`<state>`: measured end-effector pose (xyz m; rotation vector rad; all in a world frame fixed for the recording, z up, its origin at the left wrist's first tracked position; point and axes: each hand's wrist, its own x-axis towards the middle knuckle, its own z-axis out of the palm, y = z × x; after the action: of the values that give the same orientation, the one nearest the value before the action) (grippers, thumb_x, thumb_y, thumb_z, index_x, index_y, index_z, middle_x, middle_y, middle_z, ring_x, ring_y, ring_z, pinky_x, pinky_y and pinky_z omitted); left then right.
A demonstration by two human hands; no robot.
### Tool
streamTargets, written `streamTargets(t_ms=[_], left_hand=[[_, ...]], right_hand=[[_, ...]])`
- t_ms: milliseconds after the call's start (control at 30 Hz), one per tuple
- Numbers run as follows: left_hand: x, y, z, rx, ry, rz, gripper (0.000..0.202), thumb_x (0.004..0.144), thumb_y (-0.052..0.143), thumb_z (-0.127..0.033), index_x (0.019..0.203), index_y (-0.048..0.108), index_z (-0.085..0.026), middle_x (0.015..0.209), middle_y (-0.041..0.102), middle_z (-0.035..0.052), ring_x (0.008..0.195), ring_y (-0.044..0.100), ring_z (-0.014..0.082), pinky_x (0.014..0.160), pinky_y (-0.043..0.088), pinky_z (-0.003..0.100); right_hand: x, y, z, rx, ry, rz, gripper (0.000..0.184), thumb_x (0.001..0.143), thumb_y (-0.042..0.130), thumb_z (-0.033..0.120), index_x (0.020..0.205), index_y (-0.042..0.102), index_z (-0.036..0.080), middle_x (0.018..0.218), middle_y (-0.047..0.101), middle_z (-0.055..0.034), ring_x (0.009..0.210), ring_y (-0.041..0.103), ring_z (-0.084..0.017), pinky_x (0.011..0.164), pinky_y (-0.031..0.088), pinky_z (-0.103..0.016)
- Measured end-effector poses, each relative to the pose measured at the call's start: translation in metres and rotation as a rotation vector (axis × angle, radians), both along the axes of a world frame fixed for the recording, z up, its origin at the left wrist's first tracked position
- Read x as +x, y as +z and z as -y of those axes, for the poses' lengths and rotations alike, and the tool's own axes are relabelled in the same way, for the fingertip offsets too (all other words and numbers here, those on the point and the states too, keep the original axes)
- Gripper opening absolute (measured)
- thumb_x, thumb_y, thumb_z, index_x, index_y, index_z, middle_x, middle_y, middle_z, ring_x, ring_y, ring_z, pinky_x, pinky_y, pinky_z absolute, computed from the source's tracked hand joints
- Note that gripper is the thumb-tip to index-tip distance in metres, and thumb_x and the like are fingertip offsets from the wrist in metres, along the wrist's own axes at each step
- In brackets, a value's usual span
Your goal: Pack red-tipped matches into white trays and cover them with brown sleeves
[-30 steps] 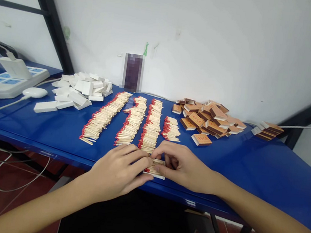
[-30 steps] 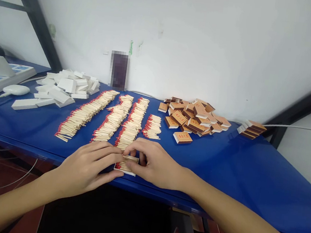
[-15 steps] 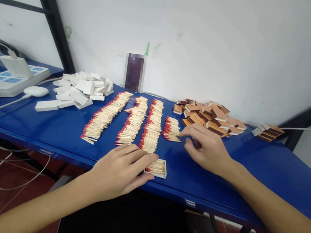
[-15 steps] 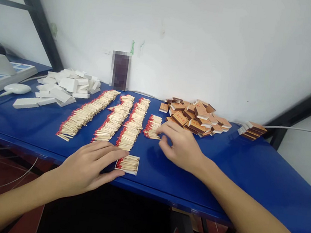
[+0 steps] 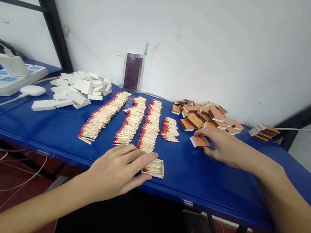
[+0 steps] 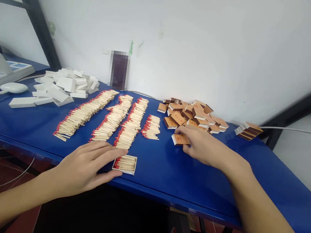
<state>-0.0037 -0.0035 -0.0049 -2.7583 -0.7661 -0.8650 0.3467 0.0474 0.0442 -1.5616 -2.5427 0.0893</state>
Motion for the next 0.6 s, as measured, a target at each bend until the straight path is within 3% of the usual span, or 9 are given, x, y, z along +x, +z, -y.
streamTargets(t_ms=[167, 300, 433, 600], left_hand=[[0.001, 0.001, 0.001, -0.01, -0.01, 0.004, 0.031, 0.1, 0.053, -0.033, 0.127, 0.053, -0.017, 0.102, 0.071, 0.0071, 0.089, 0.066, 0.021, 0.08, 0.054, 0.034], [0.001, 0.001, 0.0, -0.004, 0.031, 0.03, 0.035, 0.099, 0.055, -0.036, 0.127, 0.053, -0.016, 0.103, 0.071, 0.0087, 0.091, 0.065, 0.0228, 0.081, 0.055, 0.037], [0.001, 0.0, 0.0, -0.067, 0.057, 0.061, 0.038, 0.097, 0.058, -0.038, 0.128, 0.052, -0.016, 0.103, 0.07, 0.0086, 0.093, 0.063, 0.0234, 0.084, 0.053, 0.038], [-0.001, 0.0, 0.0, -0.091, 0.052, 0.065, 0.039, 0.096, 0.06, -0.039, 0.127, 0.052, -0.017, 0.104, 0.069, 0.0075, 0.09, 0.062, 0.0229, 0.081, 0.052, 0.037]], right_hand=[[-0.037, 0.017, 0.026, -0.234, 0.157, -0.07, 0.032, 0.077, 0.075, 0.035, 0.107, 0.067, 0.026, 0.097, 0.069, -0.0032, 0.08, 0.062, -0.02, 0.068, 0.048, -0.03], [-0.066, 0.013, 0.038, -0.185, 0.249, -0.127, 0.034, 0.072, 0.08, 0.045, 0.096, 0.067, 0.025, 0.08, 0.063, -0.0007, 0.071, 0.055, -0.017, 0.062, 0.043, -0.028], [-0.079, 0.003, 0.039, -0.16, 0.3, -0.184, 0.03, 0.071, 0.08, 0.041, 0.087, 0.063, 0.022, 0.062, 0.048, 0.0059, 0.057, 0.046, -0.012, 0.056, 0.037, -0.025], [-0.081, -0.002, 0.04, -0.184, 0.31, -0.269, 0.027, 0.075, 0.077, 0.036, 0.089, 0.061, 0.02, 0.058, 0.04, 0.0091, 0.048, 0.035, -0.008, 0.046, 0.029, -0.022]])
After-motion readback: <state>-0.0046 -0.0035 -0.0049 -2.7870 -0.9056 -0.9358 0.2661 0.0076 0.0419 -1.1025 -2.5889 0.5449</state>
